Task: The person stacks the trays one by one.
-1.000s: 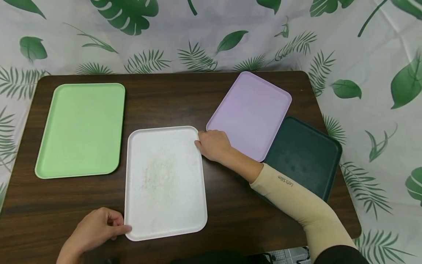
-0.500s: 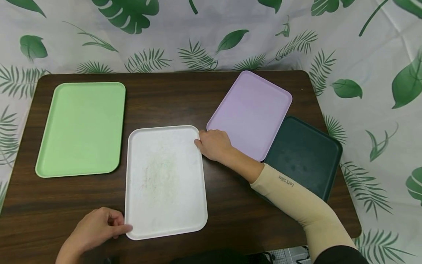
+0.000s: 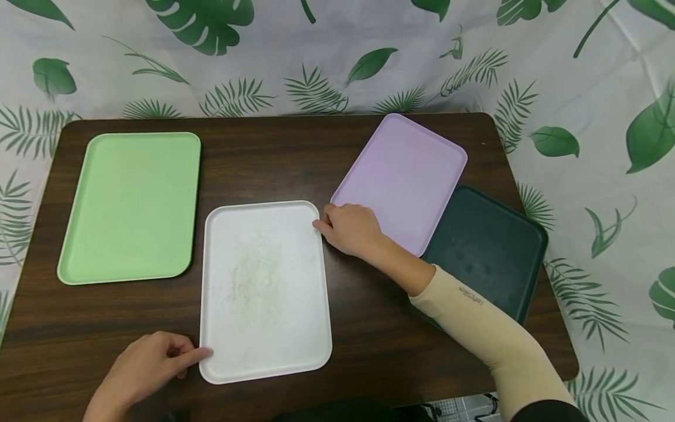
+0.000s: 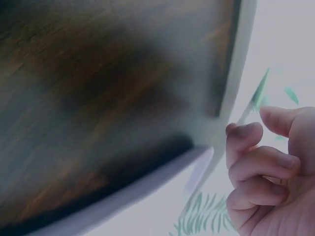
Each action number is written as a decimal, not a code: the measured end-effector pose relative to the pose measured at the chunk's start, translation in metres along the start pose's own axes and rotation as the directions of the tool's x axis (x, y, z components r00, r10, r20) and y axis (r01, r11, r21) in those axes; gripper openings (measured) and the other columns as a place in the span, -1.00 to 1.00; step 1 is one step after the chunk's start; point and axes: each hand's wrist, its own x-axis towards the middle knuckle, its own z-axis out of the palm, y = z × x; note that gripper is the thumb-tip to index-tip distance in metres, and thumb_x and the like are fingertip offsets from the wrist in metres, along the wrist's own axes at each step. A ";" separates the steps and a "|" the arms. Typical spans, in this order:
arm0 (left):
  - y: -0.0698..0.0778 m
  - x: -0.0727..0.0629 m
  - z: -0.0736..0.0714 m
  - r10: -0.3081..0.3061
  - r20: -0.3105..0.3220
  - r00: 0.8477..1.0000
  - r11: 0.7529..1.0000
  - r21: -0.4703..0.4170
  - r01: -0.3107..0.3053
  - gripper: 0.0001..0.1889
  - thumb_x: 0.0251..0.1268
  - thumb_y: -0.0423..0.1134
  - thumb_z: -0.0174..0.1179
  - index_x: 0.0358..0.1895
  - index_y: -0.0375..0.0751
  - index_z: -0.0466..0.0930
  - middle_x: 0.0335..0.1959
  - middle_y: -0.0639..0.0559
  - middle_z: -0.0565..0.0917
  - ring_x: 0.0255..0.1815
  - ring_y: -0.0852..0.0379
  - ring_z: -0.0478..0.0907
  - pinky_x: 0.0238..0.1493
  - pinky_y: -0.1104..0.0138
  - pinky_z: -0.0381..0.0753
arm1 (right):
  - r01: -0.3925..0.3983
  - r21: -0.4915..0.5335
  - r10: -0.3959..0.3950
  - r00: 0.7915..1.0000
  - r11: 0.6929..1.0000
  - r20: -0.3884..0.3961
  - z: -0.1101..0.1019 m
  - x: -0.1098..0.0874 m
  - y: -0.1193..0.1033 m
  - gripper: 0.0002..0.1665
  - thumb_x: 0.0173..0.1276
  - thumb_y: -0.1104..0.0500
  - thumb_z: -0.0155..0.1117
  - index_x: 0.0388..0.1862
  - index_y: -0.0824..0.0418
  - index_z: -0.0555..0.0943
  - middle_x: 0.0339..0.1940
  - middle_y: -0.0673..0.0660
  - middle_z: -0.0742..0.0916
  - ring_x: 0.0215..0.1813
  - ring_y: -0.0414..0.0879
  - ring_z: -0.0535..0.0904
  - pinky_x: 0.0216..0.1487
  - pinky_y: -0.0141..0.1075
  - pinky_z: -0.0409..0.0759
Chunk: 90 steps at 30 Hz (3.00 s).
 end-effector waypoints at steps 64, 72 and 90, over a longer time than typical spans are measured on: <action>0.215 0.181 -0.060 0.492 -0.284 0.823 0.864 0.280 -0.420 -0.74 0.35 0.05 0.20 -0.23 -0.03 0.74 -0.63 0.07 0.54 -0.58 0.06 0.42 -0.65 0.25 0.32 | -0.598 0.212 0.624 0.777 0.773 -0.082 -0.073 -0.043 0.279 -0.13 0.46 -0.39 -0.34 0.10 0.34 0.49 0.05 0.42 0.58 0.03 0.35 0.45 -0.07 0.23 0.37; 0.228 0.206 -0.052 0.470 -0.286 0.835 0.867 0.324 -0.378 -0.74 0.37 0.03 0.16 -0.34 -0.03 0.70 -0.51 0.08 0.64 -0.43 0.02 0.56 -0.46 0.12 0.51 | -0.609 0.186 0.623 0.781 0.771 -0.029 -0.072 -0.037 0.293 -0.06 0.44 -0.43 -0.38 0.15 0.36 0.48 0.09 0.44 0.56 0.03 0.34 0.45 -0.08 0.22 0.40; 0.245 0.226 -0.044 0.406 -0.273 0.872 0.885 0.353 -0.302 -0.62 0.30 -0.08 0.13 -0.71 -0.04 0.53 -0.61 0.00 0.59 -0.47 -0.06 0.55 -0.48 0.04 0.51 | -0.586 0.144 0.590 0.807 0.798 0.014 -0.062 -0.020 0.280 -0.36 0.48 -0.23 -0.28 -0.26 0.27 0.51 -0.31 0.30 0.56 -0.19 0.24 0.45 -0.23 0.07 0.36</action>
